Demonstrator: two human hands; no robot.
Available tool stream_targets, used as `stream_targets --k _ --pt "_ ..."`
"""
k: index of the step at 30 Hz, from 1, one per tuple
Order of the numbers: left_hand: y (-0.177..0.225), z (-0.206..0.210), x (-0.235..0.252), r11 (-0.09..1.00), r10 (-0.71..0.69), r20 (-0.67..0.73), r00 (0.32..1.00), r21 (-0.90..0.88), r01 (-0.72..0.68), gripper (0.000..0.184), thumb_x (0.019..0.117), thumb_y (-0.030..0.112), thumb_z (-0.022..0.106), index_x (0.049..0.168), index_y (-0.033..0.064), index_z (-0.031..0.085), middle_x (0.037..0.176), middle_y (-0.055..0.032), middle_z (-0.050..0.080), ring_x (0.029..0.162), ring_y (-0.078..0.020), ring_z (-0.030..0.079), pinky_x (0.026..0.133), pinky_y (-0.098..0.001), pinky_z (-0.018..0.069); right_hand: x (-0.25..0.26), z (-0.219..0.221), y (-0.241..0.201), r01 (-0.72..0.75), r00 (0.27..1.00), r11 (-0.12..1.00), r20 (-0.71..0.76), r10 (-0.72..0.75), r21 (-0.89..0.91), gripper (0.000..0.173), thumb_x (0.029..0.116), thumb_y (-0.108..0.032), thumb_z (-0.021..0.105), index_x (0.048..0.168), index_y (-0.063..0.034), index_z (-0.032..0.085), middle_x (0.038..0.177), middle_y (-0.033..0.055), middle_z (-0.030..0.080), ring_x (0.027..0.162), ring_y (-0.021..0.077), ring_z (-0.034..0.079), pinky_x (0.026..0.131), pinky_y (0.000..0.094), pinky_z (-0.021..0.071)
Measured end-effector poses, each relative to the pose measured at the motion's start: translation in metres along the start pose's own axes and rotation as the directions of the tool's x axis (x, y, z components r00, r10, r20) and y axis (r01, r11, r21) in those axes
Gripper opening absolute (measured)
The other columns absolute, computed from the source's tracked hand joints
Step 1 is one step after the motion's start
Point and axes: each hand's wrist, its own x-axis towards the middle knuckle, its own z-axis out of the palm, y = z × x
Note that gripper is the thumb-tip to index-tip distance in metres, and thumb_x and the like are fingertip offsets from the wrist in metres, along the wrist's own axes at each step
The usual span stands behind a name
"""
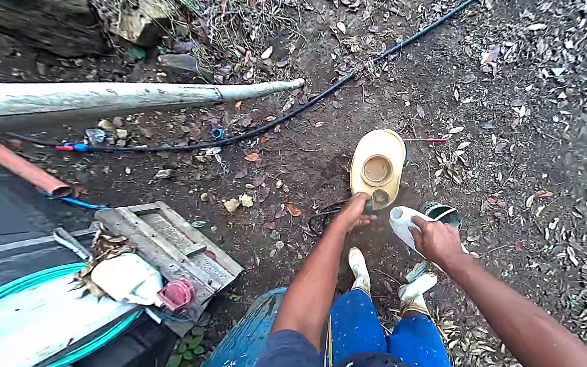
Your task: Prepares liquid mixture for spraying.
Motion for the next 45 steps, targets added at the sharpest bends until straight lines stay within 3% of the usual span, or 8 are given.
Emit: stream_targets --k 2,4,8,13,26,45 --pt "-0.024 -0.026 0.008 0.971 -0.025 0.094 0.995 -0.234 0.047 0.047 0.1063 0.045 0.037 0.142 0.0182 0.051 0.123 -0.0194 0.067 0.092 -0.0291 0.072 0.074 -0.0385 0.0585 0.014 -0.007 -0.004 -0.015 0.999 1.000 0.033 0.016 -0.024 0.041 0.1073 -0.042 0.039 0.132 -0.0214 0.064 0.106 0.0169 0.075 0.103 0.0396 0.071 0.086 0.0611 0.0532" --pt "-0.046 -0.042 0.009 0.941 -0.016 0.109 0.994 -0.333 0.051 0.046 0.1067 0.044 0.035 0.139 0.0168 0.055 0.124 -0.0192 0.067 0.098 -0.0312 0.071 0.076 -0.0402 0.0588 0.027 -0.011 -0.007 -0.025 0.998 0.998 0.061 0.028 -0.055 0.040 0.1073 -0.042 0.040 0.131 -0.0211 0.064 0.107 0.0173 0.074 0.104 0.0402 0.071 0.086 0.0612 0.0530" --pt "-0.092 -0.045 0.021 0.935 -0.047 0.019 0.999 -0.350 0.051 0.041 0.1108 0.036 0.035 0.142 0.0162 0.053 0.125 -0.0193 0.064 0.097 -0.0302 0.069 0.078 -0.0419 0.0584 0.045 -0.010 -0.008 -0.035 0.995 0.994 0.086 0.044 -0.101 0.037 0.1072 -0.042 0.042 0.128 -0.0225 0.065 0.105 0.0167 0.074 0.102 0.0393 0.071 0.084 0.0606 0.0532" --pt "-0.133 -0.039 0.031 0.900 -0.033 -0.035 0.999 -0.436 0.014 0.040 0.1111 0.027 0.039 0.148 0.0132 0.046 0.133 -0.0201 0.059 0.107 -0.0319 0.068 0.087 -0.0456 0.0589 0.062 -0.014 -0.011 -0.048 0.994 0.990 0.092 0.061 -0.130 0.036 0.1061 -0.042 0.045 0.128 -0.0226 0.065 0.106 0.0172 0.074 0.102 0.0401 0.071 0.084 0.0607 0.0533" --pt "-0.194 -0.055 0.007 0.888 -0.135 -0.060 0.989 -0.449 0.094 0.040 0.1106 0.027 0.041 0.147 0.0127 0.049 0.134 -0.0198 0.060 0.111 -0.0329 0.067 0.090 -0.0487 0.0588 0.083 -0.015 -0.035 -0.045 0.992 0.986 0.110 0.063 -0.161 0.035 0.1043 -0.041 0.049 0.126 -0.0209 0.067 0.108 0.0188 0.073 0.104 0.0413 0.070 0.082 0.0632 0.0535" --pt "-0.221 -0.071 -0.011 0.856 -0.148 -0.075 0.986 -0.509 0.090 0.038 0.1104 0.026 0.043 0.146 0.0126 0.049 0.136 -0.0196 0.058 0.111 -0.0332 0.068 0.089 -0.0476 0.0597 0.095 -0.025 -0.054 -0.091 0.983 0.980 0.139 0.117 -0.176 0.030 0.1011 -0.038 0.057 0.118 -0.0169 0.070 0.110 0.0187 0.073 0.105 0.0410 0.070 0.083 0.0650 0.0526"
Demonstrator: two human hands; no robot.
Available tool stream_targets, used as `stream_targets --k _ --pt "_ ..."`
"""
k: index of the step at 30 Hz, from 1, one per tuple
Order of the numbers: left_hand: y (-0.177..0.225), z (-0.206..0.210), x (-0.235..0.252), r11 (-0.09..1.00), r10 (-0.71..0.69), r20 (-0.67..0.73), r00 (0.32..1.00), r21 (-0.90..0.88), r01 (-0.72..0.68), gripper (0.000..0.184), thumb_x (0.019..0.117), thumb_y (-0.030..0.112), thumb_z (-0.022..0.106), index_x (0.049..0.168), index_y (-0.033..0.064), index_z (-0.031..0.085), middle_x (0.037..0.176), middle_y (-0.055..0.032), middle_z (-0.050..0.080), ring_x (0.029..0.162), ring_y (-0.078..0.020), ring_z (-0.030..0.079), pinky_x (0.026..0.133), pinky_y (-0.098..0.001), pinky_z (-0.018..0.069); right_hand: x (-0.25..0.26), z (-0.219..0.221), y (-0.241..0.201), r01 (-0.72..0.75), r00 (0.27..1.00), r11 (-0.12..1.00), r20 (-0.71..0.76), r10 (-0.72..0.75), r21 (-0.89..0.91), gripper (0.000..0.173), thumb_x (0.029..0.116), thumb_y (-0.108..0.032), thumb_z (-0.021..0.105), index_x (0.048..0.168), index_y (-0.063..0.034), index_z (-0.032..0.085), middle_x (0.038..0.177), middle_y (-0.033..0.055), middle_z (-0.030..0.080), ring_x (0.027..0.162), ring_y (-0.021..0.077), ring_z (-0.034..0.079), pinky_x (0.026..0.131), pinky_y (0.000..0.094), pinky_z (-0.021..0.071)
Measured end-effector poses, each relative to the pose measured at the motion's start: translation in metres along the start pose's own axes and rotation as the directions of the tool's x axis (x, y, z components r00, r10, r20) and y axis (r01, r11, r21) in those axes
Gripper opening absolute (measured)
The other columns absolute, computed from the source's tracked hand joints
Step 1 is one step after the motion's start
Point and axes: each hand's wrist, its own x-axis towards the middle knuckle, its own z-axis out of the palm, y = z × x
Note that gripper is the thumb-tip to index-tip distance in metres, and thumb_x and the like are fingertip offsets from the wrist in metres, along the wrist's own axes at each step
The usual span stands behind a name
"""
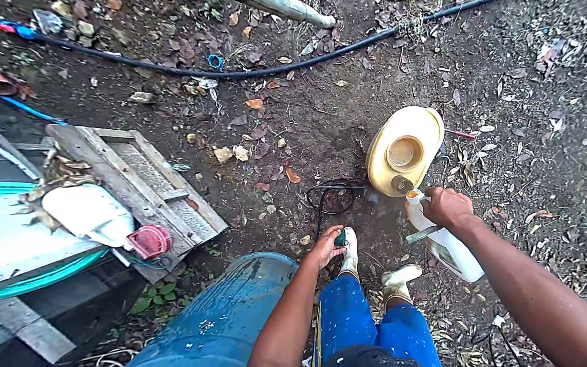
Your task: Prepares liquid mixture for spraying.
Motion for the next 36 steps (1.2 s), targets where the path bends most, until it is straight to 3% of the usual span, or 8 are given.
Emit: stream_targets --k 8,10,21,28,36 --pt "-0.008 -0.006 -0.005 1.000 0.006 -0.005 1.000 -0.020 -0.006 0.038 0.1105 0.026 0.044 0.146 0.0103 0.048 0.134 -0.0197 0.060 0.108 -0.0326 0.069 0.087 -0.0467 0.0606 -0.002 -0.005 0.000 -0.020 1.000 1.000 -0.007 0.020 0.012 0.029 0.0999 -0.037 0.059 0.116 -0.0159 0.072 0.109 0.0196 0.073 0.103 0.0421 0.070 0.081 0.0665 0.0521" --pt "-0.010 -0.005 -0.008 1.000 0.012 0.000 1.000 -0.013 -0.012 0.040 0.1111 0.028 0.043 0.147 0.0097 0.047 0.135 -0.0203 0.059 0.108 -0.0335 0.069 0.087 -0.0474 0.0610 -0.004 -0.007 0.000 -0.018 1.000 0.999 0.002 0.018 0.027 0.033 0.1005 -0.037 0.059 0.121 -0.0145 0.071 0.113 0.0216 0.072 0.106 0.0442 0.069 0.084 0.0687 0.0516" --pt "-0.011 -0.008 -0.012 0.993 -0.052 -0.033 0.998 0.102 0.055 0.047 0.1104 0.045 0.042 0.146 0.0162 0.050 0.132 -0.0162 0.063 0.096 -0.0277 0.072 0.077 -0.0395 0.0614 -0.004 -0.010 -0.001 -0.042 0.999 0.999 0.021 0.042 0.007 0.031 0.1002 -0.037 0.060 0.118 -0.0144 0.071 0.111 0.0209 0.072 0.105 0.0432 0.069 0.082 0.0667 0.0524" --pt "-0.013 -0.010 -0.012 0.988 -0.050 -0.050 0.997 0.143 0.057 0.049 0.1082 0.051 0.044 0.144 0.0189 0.053 0.114 -0.0121 0.067 0.079 -0.0193 0.067 0.066 -0.0308 0.0552 -0.003 -0.012 -0.002 -0.036 0.999 0.999 0.018 0.036 -0.006 0.028 0.0992 -0.036 0.061 0.112 -0.0137 0.071 0.106 0.0198 0.073 0.101 0.0417 0.070 0.079 0.0657 0.0530" --pt "-0.011 -0.008 -0.014 0.992 -0.048 -0.034 0.998 0.112 0.051 0.048 0.1078 0.050 0.046 0.143 0.0177 0.052 0.111 -0.0118 0.067 0.078 -0.0186 0.067 0.065 -0.0295 0.0557 -0.002 -0.011 -0.004 -0.043 0.999 0.999 0.023 0.043 -0.006 0.027 0.0986 -0.036 0.062 0.111 -0.0131 0.071 0.106 0.0197 0.073 0.101 0.0420 0.070 0.079 0.0660 0.0528"
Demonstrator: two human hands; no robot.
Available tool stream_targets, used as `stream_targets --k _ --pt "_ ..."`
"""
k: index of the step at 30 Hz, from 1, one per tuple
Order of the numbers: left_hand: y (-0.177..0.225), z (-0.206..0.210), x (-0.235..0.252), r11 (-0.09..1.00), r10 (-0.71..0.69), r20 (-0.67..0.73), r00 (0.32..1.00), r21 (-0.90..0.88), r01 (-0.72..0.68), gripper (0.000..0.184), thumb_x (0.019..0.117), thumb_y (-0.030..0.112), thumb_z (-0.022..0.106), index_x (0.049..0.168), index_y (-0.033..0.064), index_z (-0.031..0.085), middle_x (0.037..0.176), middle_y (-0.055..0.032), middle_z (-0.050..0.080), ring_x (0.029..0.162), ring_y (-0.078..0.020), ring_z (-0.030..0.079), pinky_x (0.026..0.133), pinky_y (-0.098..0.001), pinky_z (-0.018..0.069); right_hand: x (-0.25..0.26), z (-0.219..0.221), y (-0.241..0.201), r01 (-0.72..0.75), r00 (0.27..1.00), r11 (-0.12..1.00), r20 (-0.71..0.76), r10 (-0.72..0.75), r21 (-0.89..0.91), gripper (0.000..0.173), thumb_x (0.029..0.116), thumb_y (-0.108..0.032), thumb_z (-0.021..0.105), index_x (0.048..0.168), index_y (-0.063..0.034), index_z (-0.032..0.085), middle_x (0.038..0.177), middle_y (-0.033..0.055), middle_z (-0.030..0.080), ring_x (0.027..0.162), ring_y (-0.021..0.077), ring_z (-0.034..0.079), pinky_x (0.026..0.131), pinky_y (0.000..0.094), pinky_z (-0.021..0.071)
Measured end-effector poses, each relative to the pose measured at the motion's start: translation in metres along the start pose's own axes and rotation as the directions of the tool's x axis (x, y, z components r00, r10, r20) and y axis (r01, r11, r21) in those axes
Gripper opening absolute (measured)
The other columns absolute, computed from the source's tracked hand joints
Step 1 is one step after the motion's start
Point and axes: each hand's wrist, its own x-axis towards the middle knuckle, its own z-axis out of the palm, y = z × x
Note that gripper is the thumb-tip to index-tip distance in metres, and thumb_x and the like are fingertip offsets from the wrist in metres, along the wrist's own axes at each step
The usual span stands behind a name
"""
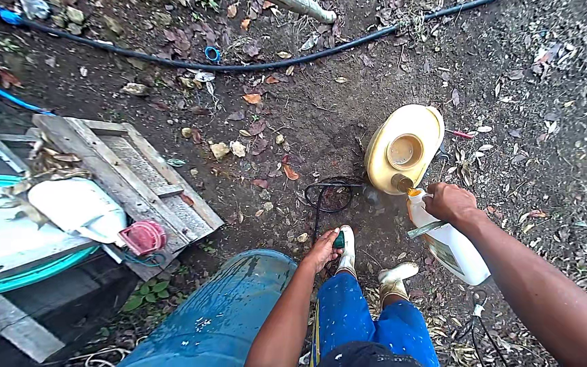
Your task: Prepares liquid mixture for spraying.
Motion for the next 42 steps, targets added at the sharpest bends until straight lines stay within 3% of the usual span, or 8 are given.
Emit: stream_targets --k 9,14,17,21,28,42 --pt "-0.001 -0.002 -0.001 0.999 0.043 0.028 0.999 -0.001 -0.043 0.045 0.1085 0.046 0.047 0.142 0.0156 0.052 0.109 -0.0119 0.067 0.076 -0.0181 0.067 0.065 -0.0293 0.0564 -0.003 -0.001 -0.001 0.002 1.000 1.000 -0.007 -0.002 0.009 0.030 0.1000 -0.037 0.060 0.116 -0.0140 0.071 0.109 0.0204 0.073 0.104 0.0426 0.069 0.081 0.0660 0.0525" --pt "0.006 0.005 -0.004 0.996 0.078 0.042 0.996 0.041 -0.080 0.044 0.1064 0.042 0.054 0.135 0.0088 0.058 0.112 -0.0126 0.069 0.082 -0.0193 0.070 0.072 -0.0318 0.0596 -0.007 0.006 0.013 0.019 0.998 0.998 -0.058 -0.015 0.062 0.032 0.1015 -0.040 0.057 0.120 -0.0177 0.070 0.110 0.0196 0.073 0.105 0.0428 0.069 0.083 0.0665 0.0521" --pt "0.014 0.014 -0.009 0.991 0.114 0.091 0.989 0.066 -0.120 0.047 0.1038 0.037 0.062 0.139 0.0067 0.053 0.120 -0.0143 0.067 0.091 -0.0221 0.073 0.078 -0.0349 0.0620 -0.015 0.012 0.026 0.025 0.996 0.993 -0.090 -0.014 0.113 0.035 0.1031 -0.042 0.055 0.126 -0.0190 0.068 0.113 0.0203 0.073 0.107 0.0439 0.068 0.086 0.0668 0.0519" --pt "0.027 0.030 -0.018 0.981 0.144 0.156 0.977 0.106 -0.161 0.048 0.1024 0.034 0.064 0.140 0.0074 0.051 0.120 -0.0144 0.068 0.094 -0.0224 0.073 0.081 -0.0362 0.0622 -0.027 0.021 0.038 0.029 0.992 0.983 -0.127 -0.006 0.180 0.039 0.1050 -0.044 0.052 0.132 -0.0188 0.066 0.115 0.0209 0.072 0.109 0.0441 0.068 0.089 0.0670 0.0511" --pt "0.026 0.044 -0.020 0.975 0.143 0.181 0.973 0.144 -0.170 0.048 0.1027 0.034 0.064 0.140 0.0076 0.051 0.121 -0.0141 0.068 0.095 -0.0222 0.073 0.081 -0.0364 0.0617 -0.023 0.018 0.030 0.008 0.996 0.992 -0.092 0.004 0.128 0.036 0.1046 -0.043 0.052 0.128 -0.0204 0.068 0.113 0.0190 0.073 0.109 0.0419 0.069 0.088 0.0648 0.0518" --pt "0.003 0.018 -0.019 0.975 0.104 0.104 0.989 0.187 -0.122 0.045 0.1027 0.040 0.062 0.135 0.0094 0.055 0.114 -0.0116 0.068 0.087 -0.0189 0.070 0.074 -0.0333 0.0586 0.001 0.012 0.010 0.004 0.999 0.997 -0.037 -0.001 0.075 0.033 0.1014 -0.040 0.057 0.120 -0.0167 0.070 0.112 0.0192 0.073 0.107 0.0413 0.069 0.084 0.0655 0.0524"
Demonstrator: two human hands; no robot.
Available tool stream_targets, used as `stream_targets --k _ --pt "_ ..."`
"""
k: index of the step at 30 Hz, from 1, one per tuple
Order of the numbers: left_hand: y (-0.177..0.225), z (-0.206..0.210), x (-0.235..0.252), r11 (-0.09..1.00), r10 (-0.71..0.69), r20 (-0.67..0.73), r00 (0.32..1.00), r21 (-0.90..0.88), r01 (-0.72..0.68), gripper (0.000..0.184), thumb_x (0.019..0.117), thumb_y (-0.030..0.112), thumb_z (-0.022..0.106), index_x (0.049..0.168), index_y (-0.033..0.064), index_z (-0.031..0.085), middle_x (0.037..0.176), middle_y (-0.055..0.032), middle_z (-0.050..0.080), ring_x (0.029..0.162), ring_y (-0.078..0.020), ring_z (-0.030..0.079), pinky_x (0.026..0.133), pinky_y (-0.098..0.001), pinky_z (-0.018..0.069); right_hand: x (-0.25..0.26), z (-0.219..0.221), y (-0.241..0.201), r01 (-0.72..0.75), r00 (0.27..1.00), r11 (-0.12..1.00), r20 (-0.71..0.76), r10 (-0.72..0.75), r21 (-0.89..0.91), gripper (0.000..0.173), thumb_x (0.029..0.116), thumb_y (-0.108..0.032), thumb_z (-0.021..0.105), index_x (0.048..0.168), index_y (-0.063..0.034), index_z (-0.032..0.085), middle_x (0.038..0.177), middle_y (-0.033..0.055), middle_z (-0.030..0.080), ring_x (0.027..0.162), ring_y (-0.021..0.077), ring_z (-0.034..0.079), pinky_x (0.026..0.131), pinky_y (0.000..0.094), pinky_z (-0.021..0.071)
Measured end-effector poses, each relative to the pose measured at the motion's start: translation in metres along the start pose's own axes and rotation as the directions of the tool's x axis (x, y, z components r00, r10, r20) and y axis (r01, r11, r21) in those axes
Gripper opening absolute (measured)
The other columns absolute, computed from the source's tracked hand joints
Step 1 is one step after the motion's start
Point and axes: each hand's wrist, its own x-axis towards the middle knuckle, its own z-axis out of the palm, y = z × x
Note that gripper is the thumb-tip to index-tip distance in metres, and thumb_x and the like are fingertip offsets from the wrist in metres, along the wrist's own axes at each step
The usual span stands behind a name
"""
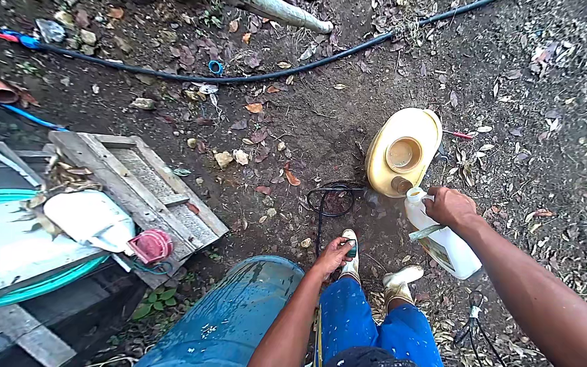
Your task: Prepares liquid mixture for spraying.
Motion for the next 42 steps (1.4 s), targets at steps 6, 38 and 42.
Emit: stream_targets --k 6,38,42 --pt "0.007 -0.001 0.000 1.000 0.012 0.000 1.000 -0.004 -0.012 0.044 0.1023 0.041 0.063 0.134 0.0110 0.056 0.114 -0.0103 0.068 0.086 -0.0179 0.070 0.072 -0.0323 0.0577 0.004 0.002 -0.005 0.001 0.999 0.999 0.036 0.001 -0.038 0.032 0.1010 -0.041 0.057 0.114 -0.0154 0.070 0.111 0.0191 0.073 0.106 0.0415 0.069 0.084 0.0654 0.0519" --pt "0.009 -0.001 0.003 1.000 0.020 0.017 1.000 0.016 -0.020 0.044 0.1012 0.043 0.064 0.131 0.0109 0.058 0.110 -0.0101 0.070 0.083 -0.0176 0.070 0.071 -0.0320 0.0578 0.010 -0.009 -0.012 -0.031 0.995 0.998 0.097 0.036 -0.054 0.035 0.1011 -0.041 0.057 0.117 -0.0126 0.071 0.114 0.0197 0.072 0.110 0.0408 0.068 0.087 0.0654 0.0515" --pt "0.007 -0.004 0.004 1.000 0.016 0.017 1.000 -0.002 -0.016 0.043 0.1012 0.042 0.064 0.131 0.0109 0.058 0.110 -0.0102 0.069 0.082 -0.0173 0.069 0.070 -0.0309 0.0575 0.012 -0.008 -0.015 -0.040 0.994 0.996 0.098 0.049 -0.085 0.034 0.0995 -0.042 0.059 0.114 -0.0132 0.071 0.112 0.0196 0.072 0.108 0.0400 0.069 0.085 0.0647 0.0522"
